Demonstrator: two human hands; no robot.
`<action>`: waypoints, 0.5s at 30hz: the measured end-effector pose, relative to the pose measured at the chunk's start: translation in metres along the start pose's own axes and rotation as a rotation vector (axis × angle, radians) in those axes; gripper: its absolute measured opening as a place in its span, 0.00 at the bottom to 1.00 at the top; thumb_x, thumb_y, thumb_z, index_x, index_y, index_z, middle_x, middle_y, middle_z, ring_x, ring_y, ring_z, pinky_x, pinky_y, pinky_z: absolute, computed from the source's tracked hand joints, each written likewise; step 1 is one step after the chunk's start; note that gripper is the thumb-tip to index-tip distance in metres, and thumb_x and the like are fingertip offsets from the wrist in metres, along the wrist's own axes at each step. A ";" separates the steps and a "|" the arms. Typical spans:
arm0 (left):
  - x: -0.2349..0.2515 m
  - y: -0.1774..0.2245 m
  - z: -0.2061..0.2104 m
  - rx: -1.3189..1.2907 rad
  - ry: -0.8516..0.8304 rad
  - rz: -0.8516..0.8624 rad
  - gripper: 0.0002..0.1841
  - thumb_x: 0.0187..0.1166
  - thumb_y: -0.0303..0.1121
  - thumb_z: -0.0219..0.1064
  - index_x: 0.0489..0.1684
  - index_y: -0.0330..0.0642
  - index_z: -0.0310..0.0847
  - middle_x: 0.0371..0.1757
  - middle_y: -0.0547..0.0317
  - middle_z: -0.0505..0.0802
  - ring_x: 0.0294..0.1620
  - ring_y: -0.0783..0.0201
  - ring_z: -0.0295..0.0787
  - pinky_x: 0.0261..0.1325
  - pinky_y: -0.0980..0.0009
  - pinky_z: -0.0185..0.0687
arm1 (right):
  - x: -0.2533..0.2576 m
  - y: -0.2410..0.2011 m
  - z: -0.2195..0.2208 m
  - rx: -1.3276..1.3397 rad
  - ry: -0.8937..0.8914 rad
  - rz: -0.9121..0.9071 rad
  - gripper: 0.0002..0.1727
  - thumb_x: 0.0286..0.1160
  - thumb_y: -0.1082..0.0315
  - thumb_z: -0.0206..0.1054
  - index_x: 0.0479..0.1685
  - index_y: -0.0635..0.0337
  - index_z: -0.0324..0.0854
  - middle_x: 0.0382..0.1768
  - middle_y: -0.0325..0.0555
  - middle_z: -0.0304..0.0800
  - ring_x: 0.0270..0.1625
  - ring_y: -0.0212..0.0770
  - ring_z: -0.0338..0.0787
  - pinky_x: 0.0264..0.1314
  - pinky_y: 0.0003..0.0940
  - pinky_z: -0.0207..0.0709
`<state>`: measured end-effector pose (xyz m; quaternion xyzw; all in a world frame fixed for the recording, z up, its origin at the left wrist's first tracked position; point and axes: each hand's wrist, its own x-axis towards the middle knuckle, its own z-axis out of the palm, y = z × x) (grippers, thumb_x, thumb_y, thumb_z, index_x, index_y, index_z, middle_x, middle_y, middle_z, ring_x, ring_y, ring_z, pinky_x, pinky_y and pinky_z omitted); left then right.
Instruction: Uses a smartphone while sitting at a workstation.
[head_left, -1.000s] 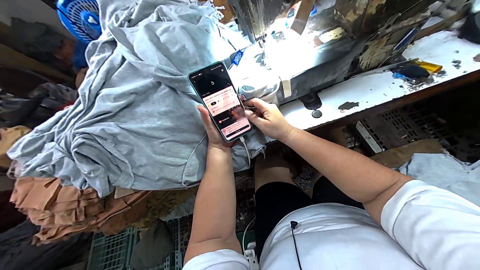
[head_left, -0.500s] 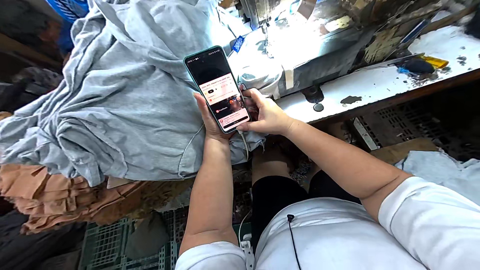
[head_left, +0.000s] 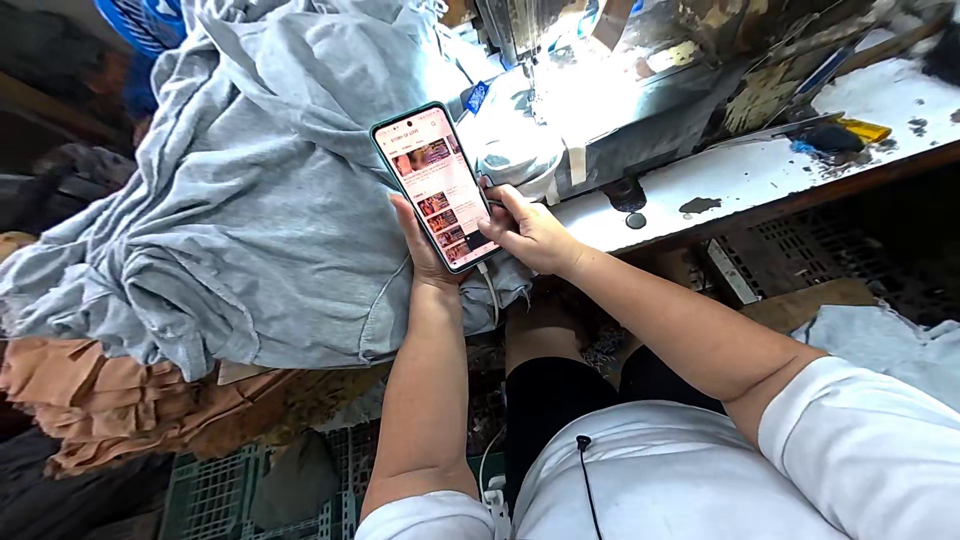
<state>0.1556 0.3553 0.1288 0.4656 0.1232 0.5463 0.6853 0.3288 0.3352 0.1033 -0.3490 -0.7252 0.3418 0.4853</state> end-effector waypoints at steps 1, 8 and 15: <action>0.000 0.000 0.000 0.008 0.012 0.007 0.41 0.57 0.74 0.72 0.66 0.57 0.82 0.58 0.59 0.95 0.61 0.62 0.92 0.64 0.61 0.89 | 0.000 0.000 0.000 0.005 -0.008 0.007 0.25 0.88 0.52 0.59 0.73 0.61 0.74 0.43 0.46 0.92 0.44 0.41 0.92 0.49 0.50 0.85; -0.001 -0.002 -0.004 -0.009 0.030 -0.015 0.42 0.57 0.77 0.69 0.65 0.56 0.83 0.57 0.58 0.95 0.59 0.61 0.93 0.62 0.60 0.90 | -0.001 0.000 0.000 0.028 -0.012 0.007 0.26 0.87 0.53 0.60 0.73 0.62 0.74 0.44 0.47 0.91 0.46 0.41 0.91 0.52 0.48 0.85; 0.000 -0.002 -0.002 -0.019 0.005 -0.017 0.43 0.56 0.77 0.70 0.66 0.55 0.83 0.58 0.57 0.95 0.60 0.61 0.92 0.64 0.59 0.89 | -0.002 0.001 0.000 0.032 -0.069 -0.011 0.41 0.65 0.55 0.78 0.77 0.64 0.67 0.54 0.47 0.92 0.55 0.39 0.93 0.59 0.45 0.87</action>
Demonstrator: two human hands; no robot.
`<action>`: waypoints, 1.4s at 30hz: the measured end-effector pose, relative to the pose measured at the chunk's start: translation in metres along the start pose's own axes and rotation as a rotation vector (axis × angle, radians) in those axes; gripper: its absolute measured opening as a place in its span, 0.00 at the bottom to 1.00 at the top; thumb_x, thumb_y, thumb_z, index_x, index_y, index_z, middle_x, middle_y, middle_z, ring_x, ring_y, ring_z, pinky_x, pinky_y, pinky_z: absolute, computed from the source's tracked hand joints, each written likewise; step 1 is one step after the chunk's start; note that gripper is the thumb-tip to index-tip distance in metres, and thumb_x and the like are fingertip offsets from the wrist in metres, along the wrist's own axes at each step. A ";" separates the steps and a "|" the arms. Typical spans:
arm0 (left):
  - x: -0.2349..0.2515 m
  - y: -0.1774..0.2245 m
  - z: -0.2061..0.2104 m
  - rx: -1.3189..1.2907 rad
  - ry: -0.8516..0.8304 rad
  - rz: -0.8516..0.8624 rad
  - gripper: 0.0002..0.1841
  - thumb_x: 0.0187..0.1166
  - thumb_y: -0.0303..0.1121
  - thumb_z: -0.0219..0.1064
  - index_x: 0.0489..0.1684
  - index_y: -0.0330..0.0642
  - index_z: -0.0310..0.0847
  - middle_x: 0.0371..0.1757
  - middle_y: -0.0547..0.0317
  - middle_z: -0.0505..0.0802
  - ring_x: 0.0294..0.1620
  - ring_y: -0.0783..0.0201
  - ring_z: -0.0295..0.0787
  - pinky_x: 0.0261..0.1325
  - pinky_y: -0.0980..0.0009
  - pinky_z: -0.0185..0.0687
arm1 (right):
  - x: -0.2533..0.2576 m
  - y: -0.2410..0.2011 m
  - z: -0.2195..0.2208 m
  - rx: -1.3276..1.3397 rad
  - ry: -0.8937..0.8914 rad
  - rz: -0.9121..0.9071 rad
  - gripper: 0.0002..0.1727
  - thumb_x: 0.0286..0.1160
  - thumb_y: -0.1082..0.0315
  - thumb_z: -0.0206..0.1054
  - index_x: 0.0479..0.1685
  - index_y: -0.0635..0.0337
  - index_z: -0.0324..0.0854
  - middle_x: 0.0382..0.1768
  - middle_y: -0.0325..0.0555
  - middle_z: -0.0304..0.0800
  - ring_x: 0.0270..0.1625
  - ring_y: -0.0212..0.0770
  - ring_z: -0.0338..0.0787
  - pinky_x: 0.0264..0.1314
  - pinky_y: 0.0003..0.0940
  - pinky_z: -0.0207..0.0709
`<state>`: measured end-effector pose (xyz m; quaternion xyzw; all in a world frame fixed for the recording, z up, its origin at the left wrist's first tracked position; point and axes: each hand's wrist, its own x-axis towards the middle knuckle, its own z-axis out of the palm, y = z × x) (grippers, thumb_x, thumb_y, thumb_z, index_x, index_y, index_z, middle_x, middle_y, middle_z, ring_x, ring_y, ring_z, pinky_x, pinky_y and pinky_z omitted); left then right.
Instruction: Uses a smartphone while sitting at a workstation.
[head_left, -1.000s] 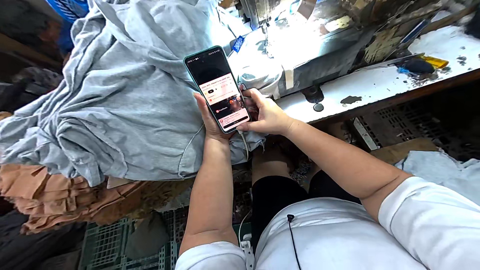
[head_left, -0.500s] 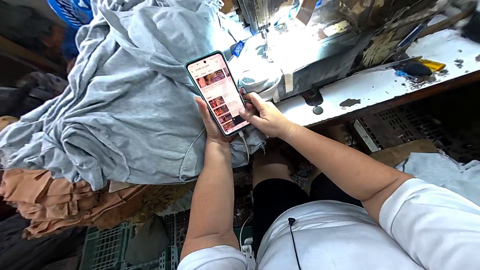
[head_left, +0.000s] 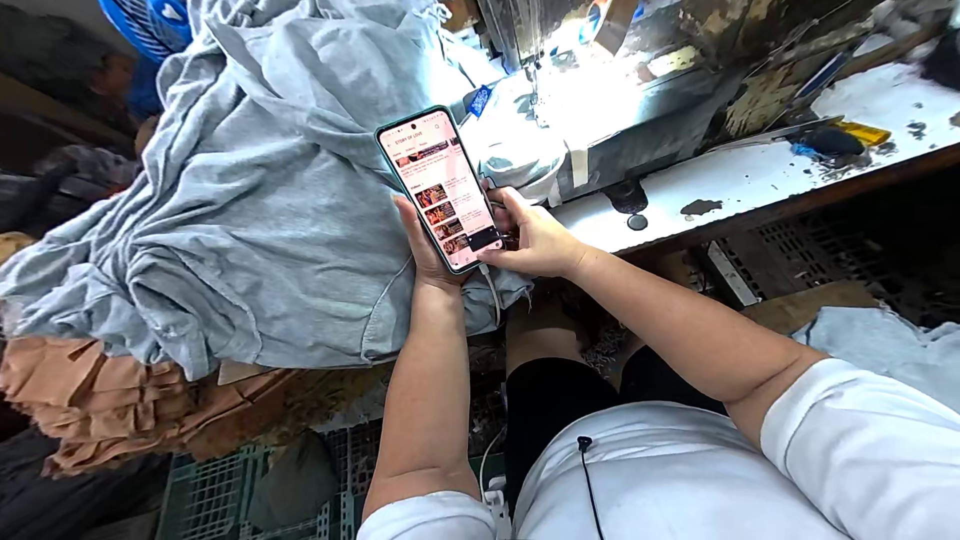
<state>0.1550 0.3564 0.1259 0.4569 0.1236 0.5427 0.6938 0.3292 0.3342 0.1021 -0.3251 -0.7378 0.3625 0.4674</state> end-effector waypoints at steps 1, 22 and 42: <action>0.000 0.000 -0.001 -0.002 -0.002 -0.003 0.43 0.56 0.77 0.70 0.66 0.55 0.83 0.58 0.58 0.95 0.60 0.61 0.92 0.64 0.59 0.89 | 0.000 0.000 0.001 -0.030 0.007 0.004 0.42 0.63 0.55 0.79 0.78 0.64 0.67 0.52 0.46 0.93 0.53 0.39 0.93 0.57 0.47 0.88; 0.001 0.001 -0.004 -0.039 -0.040 -0.022 0.41 0.58 0.76 0.69 0.65 0.56 0.84 0.57 0.58 0.95 0.58 0.61 0.93 0.62 0.60 0.90 | -0.007 -0.002 0.004 -0.072 0.324 -0.228 0.20 0.87 0.67 0.57 0.69 0.71 0.78 0.25 0.45 0.83 0.26 0.37 0.82 0.34 0.38 0.82; 0.005 -0.001 -0.012 -0.121 -0.126 -0.158 0.45 0.50 0.79 0.71 0.61 0.53 0.88 0.50 0.48 0.96 0.50 0.49 0.96 0.52 0.49 0.93 | 0.087 -0.045 -0.040 -0.053 -0.062 -0.063 0.48 0.60 0.65 0.82 0.83 0.71 0.62 0.60 0.59 0.90 0.60 0.44 0.92 0.69 0.41 0.83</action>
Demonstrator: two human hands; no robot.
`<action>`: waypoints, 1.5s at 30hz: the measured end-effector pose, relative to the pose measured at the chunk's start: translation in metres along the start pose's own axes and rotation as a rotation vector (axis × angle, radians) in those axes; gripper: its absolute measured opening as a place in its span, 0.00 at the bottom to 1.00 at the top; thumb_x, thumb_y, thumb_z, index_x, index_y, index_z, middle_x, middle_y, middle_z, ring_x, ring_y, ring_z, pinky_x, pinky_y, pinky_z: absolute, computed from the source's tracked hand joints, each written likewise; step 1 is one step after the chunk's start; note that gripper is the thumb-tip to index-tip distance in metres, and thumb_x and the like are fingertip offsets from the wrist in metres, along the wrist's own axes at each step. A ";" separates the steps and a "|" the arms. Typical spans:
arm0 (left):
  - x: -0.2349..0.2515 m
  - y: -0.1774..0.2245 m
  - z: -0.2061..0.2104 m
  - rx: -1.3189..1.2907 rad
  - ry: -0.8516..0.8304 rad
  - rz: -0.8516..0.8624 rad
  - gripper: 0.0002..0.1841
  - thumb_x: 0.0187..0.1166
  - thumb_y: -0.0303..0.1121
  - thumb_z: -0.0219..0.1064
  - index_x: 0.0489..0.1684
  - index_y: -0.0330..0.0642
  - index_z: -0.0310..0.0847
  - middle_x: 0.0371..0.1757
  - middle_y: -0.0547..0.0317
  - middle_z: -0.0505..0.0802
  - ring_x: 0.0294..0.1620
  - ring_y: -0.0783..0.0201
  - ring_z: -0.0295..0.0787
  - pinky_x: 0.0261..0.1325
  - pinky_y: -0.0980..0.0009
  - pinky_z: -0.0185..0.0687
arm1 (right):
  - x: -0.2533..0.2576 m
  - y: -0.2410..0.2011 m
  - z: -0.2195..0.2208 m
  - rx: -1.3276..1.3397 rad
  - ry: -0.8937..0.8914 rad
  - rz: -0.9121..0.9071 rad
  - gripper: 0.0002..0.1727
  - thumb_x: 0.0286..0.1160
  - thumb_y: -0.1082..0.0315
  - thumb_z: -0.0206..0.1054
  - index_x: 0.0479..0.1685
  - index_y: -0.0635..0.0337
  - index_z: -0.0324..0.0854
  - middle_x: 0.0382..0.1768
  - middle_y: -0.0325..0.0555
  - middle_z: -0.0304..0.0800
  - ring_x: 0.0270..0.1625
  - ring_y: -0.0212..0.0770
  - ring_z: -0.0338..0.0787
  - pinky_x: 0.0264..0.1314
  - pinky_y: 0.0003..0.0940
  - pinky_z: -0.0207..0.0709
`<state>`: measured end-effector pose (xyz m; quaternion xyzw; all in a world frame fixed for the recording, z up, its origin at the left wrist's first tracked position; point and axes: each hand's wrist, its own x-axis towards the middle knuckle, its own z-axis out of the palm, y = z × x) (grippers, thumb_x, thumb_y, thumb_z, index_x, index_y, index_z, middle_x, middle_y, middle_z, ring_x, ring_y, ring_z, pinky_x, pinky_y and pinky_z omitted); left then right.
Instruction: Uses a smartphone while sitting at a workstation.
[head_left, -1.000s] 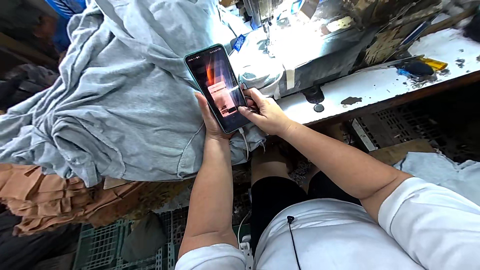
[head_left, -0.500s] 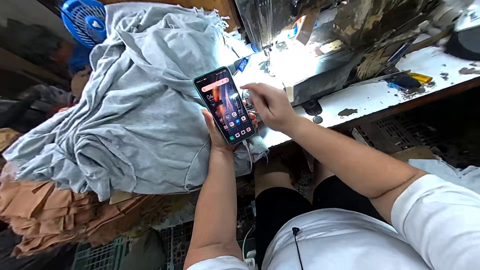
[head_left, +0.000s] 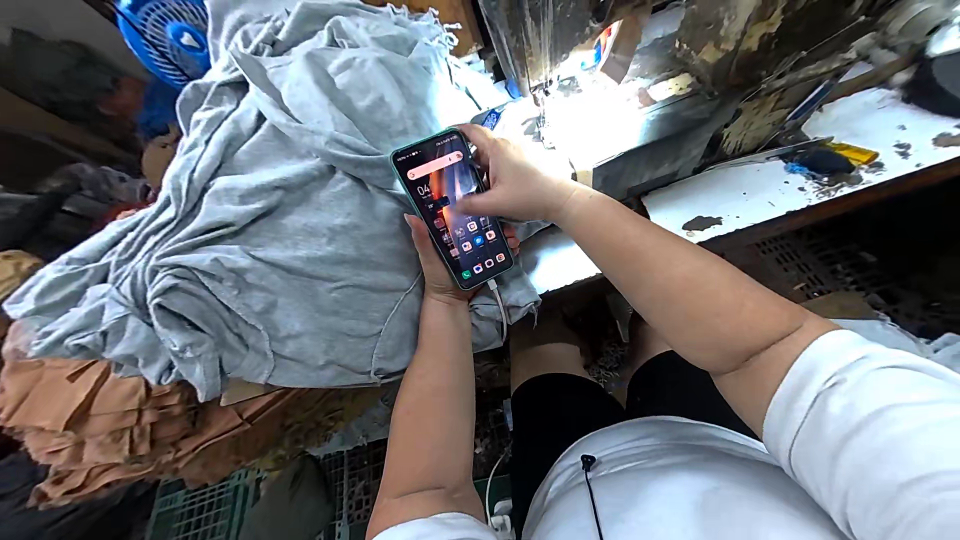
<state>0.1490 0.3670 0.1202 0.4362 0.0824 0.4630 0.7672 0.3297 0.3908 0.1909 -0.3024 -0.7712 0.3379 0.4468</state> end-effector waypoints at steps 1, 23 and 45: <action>0.000 0.000 0.002 0.015 0.007 0.018 0.46 0.50 0.80 0.71 0.61 0.53 0.88 0.49 0.49 0.96 0.50 0.50 0.96 0.52 0.50 0.93 | -0.001 0.002 -0.001 -0.001 -0.039 -0.007 0.57 0.55 0.64 0.85 0.88 0.71 0.54 0.65 0.62 0.87 0.66 0.48 0.89 0.74 0.44 0.80; -0.001 0.001 0.003 -0.016 0.021 -0.056 0.49 0.46 0.80 0.73 0.62 0.50 0.88 0.49 0.46 0.96 0.50 0.47 0.96 0.52 0.48 0.92 | -0.004 -0.009 -0.007 0.098 0.013 0.012 0.34 0.86 0.65 0.62 0.89 0.68 0.59 0.73 0.63 0.81 0.62 0.43 0.89 0.65 0.37 0.82; -0.001 0.002 0.002 -0.043 -0.012 -0.055 0.47 0.50 0.78 0.73 0.63 0.50 0.87 0.51 0.44 0.96 0.51 0.45 0.96 0.54 0.46 0.92 | -0.001 -0.009 -0.010 0.075 0.026 0.058 0.28 0.92 0.62 0.55 0.87 0.63 0.65 0.69 0.56 0.85 0.60 0.38 0.90 0.67 0.36 0.82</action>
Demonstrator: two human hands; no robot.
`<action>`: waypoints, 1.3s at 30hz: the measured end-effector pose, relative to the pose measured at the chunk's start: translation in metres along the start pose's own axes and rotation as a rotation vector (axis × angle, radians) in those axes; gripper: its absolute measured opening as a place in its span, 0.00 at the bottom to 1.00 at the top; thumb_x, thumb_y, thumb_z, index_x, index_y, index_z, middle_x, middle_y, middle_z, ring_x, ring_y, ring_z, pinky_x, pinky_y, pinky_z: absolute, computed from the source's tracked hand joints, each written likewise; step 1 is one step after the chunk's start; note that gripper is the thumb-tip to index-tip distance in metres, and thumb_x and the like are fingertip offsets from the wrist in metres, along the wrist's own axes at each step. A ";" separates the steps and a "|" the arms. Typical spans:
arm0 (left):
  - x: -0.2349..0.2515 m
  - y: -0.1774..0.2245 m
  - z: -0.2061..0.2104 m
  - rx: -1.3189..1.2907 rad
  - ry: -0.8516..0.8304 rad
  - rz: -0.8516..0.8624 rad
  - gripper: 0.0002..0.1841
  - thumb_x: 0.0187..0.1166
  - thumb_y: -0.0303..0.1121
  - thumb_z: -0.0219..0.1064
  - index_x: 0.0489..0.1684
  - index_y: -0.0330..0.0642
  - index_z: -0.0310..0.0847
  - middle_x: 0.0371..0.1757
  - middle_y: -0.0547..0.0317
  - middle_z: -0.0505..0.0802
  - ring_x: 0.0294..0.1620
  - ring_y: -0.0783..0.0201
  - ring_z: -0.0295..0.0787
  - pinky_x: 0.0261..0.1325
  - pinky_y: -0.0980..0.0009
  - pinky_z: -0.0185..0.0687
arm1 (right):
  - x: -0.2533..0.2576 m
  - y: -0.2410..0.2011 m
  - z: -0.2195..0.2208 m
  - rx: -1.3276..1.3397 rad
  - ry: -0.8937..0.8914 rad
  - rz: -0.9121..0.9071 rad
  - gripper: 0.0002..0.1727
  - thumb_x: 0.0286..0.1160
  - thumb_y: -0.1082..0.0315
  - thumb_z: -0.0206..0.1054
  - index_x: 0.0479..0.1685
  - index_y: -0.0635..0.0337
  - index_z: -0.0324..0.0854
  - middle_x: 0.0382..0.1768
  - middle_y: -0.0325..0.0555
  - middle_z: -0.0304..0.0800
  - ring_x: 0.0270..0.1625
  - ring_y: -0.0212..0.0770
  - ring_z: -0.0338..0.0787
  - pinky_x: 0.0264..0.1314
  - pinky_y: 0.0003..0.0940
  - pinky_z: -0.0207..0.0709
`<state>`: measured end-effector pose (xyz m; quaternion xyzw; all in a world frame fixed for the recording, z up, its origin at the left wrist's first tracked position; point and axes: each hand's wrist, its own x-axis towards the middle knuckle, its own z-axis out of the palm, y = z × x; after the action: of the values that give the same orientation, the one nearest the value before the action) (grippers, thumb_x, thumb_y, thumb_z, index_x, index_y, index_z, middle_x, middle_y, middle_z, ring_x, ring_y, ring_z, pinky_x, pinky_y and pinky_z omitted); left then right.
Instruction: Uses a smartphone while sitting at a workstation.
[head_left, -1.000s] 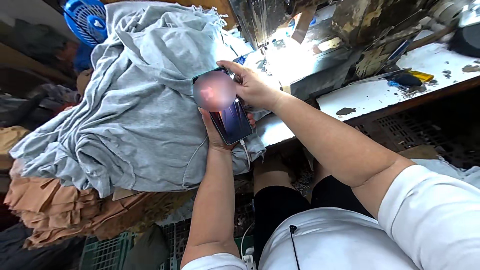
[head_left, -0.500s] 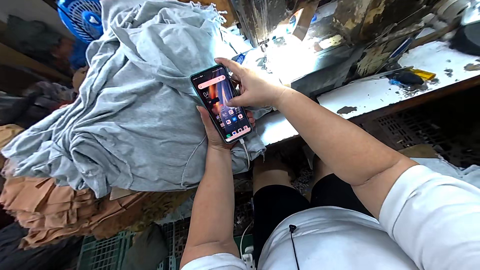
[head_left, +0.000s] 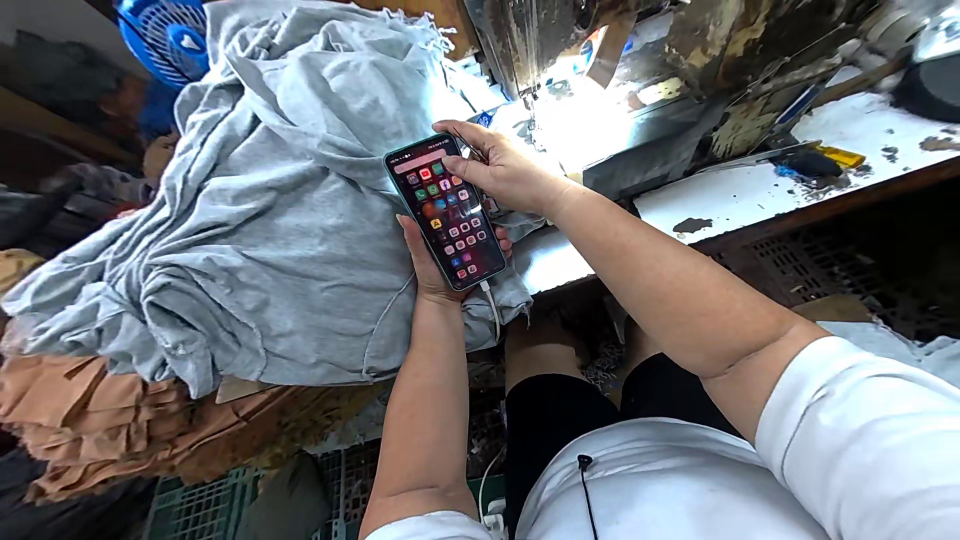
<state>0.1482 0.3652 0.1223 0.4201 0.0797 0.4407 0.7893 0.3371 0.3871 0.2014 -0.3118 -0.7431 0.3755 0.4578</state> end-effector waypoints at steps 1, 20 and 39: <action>0.000 0.000 0.000 0.003 -0.006 0.001 0.47 0.50 0.77 0.73 0.64 0.50 0.87 0.51 0.44 0.96 0.51 0.45 0.96 0.54 0.46 0.92 | 0.000 0.000 0.000 0.009 -0.007 -0.001 0.28 0.92 0.63 0.55 0.87 0.63 0.64 0.69 0.56 0.85 0.60 0.38 0.90 0.67 0.36 0.82; -0.001 0.000 -0.001 0.031 0.056 0.008 0.48 0.46 0.80 0.73 0.63 0.52 0.87 0.50 0.44 0.96 0.50 0.45 0.96 0.52 0.46 0.92 | -0.001 0.002 0.003 0.002 -0.074 -0.025 0.40 0.77 0.74 0.68 0.90 0.67 0.55 0.71 0.63 0.82 0.60 0.44 0.91 0.63 0.37 0.85; 0.000 0.000 -0.002 0.023 0.036 0.005 0.48 0.47 0.79 0.73 0.62 0.51 0.87 0.50 0.45 0.96 0.51 0.46 0.96 0.53 0.47 0.92 | -0.001 0.006 0.005 -0.019 -0.035 -0.058 0.41 0.76 0.65 0.73 0.88 0.69 0.58 0.65 0.61 0.87 0.58 0.42 0.92 0.64 0.38 0.85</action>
<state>0.1471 0.3660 0.1209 0.4215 0.0981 0.4493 0.7816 0.3337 0.3883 0.1945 -0.2879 -0.7632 0.3606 0.4524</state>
